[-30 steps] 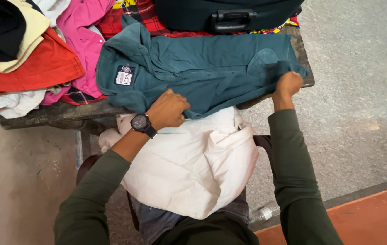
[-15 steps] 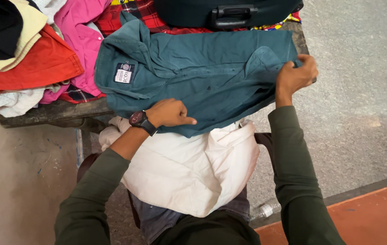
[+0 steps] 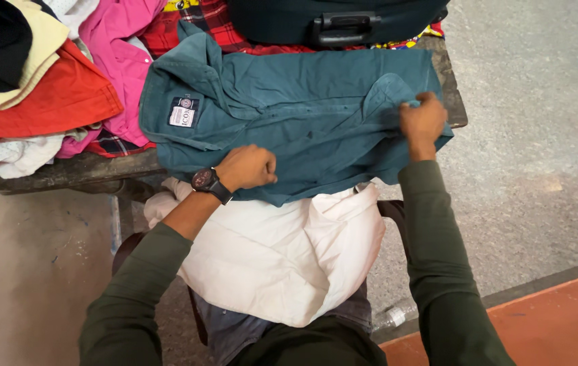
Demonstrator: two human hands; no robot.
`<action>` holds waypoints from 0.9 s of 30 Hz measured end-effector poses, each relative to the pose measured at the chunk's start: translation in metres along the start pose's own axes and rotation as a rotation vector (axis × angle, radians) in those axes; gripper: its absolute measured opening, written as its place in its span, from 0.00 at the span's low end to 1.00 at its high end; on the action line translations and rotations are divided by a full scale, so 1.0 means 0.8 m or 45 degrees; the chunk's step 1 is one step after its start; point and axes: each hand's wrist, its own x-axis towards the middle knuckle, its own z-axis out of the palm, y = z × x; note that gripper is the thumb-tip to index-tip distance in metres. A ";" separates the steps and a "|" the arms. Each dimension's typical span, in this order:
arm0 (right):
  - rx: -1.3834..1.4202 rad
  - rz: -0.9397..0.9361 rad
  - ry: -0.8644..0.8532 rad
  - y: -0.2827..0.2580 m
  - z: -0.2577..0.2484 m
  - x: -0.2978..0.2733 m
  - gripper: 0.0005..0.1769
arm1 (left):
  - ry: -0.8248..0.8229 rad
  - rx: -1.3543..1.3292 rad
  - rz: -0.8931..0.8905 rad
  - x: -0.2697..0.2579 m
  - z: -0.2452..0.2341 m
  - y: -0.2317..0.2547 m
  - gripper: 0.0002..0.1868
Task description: The person folds a pair of black trousers and places them in a suitcase, then takes a teal shirt and folds it on a table.
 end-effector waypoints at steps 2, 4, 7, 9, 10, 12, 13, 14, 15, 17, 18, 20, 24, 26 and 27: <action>-0.049 0.009 -0.096 -0.018 0.012 -0.005 0.38 | 0.234 -0.005 0.108 -0.001 -0.001 0.000 0.09; -0.117 0.015 -0.193 -0.031 0.018 -0.013 0.48 | 0.442 0.048 0.212 -0.003 -0.002 -0.002 0.11; -0.227 0.012 -0.272 -0.045 0.020 -0.019 0.54 | 0.611 0.175 0.285 -0.004 -0.006 -0.009 0.19; -0.283 0.008 -0.239 -0.048 0.017 -0.019 0.51 | 0.579 0.197 0.222 -0.003 -0.007 -0.015 0.26; -0.314 -0.002 -0.270 -0.048 0.015 -0.019 0.46 | 0.555 0.193 0.221 -0.002 -0.007 -0.018 0.24; -0.370 -0.030 -0.335 -0.050 0.013 -0.019 0.35 | 0.511 0.188 0.215 -0.002 -0.008 -0.025 0.19; -0.331 -0.033 -0.324 -0.049 0.012 -0.019 0.34 | 0.498 0.203 0.211 -0.002 -0.007 -0.027 0.18; -0.291 -0.036 -0.313 -0.049 0.011 -0.020 0.33 | 0.485 0.217 0.208 -0.002 -0.006 -0.028 0.17; -0.251 -0.040 -0.300 -0.049 0.010 -0.020 0.32 | 0.473 0.232 0.205 -0.002 -0.006 -0.028 0.16; -0.268 -0.029 -0.331 -0.046 0.012 -0.020 0.29 | 0.465 0.233 0.179 -0.002 -0.005 -0.028 0.15; -0.277 -0.025 -0.346 -0.045 0.015 -0.018 0.28 | 0.463 0.234 0.166 -0.002 -0.005 -0.028 0.15; -0.226 -0.055 -0.260 -0.035 0.025 -0.012 0.28 | 0.487 0.247 0.174 -0.001 -0.005 -0.028 0.15; -0.117 -0.051 -0.079 -0.008 0.052 0.008 0.30 | 0.546 0.310 0.093 0.001 -0.005 -0.031 0.18; -0.142 -0.043 -0.134 0.001 0.063 0.014 0.29 | 0.726 0.448 0.149 0.003 -0.006 -0.038 0.22; -0.159 -0.034 -0.161 0.007 0.065 0.015 0.29 | 0.813 0.514 0.181 0.004 -0.004 -0.042 0.24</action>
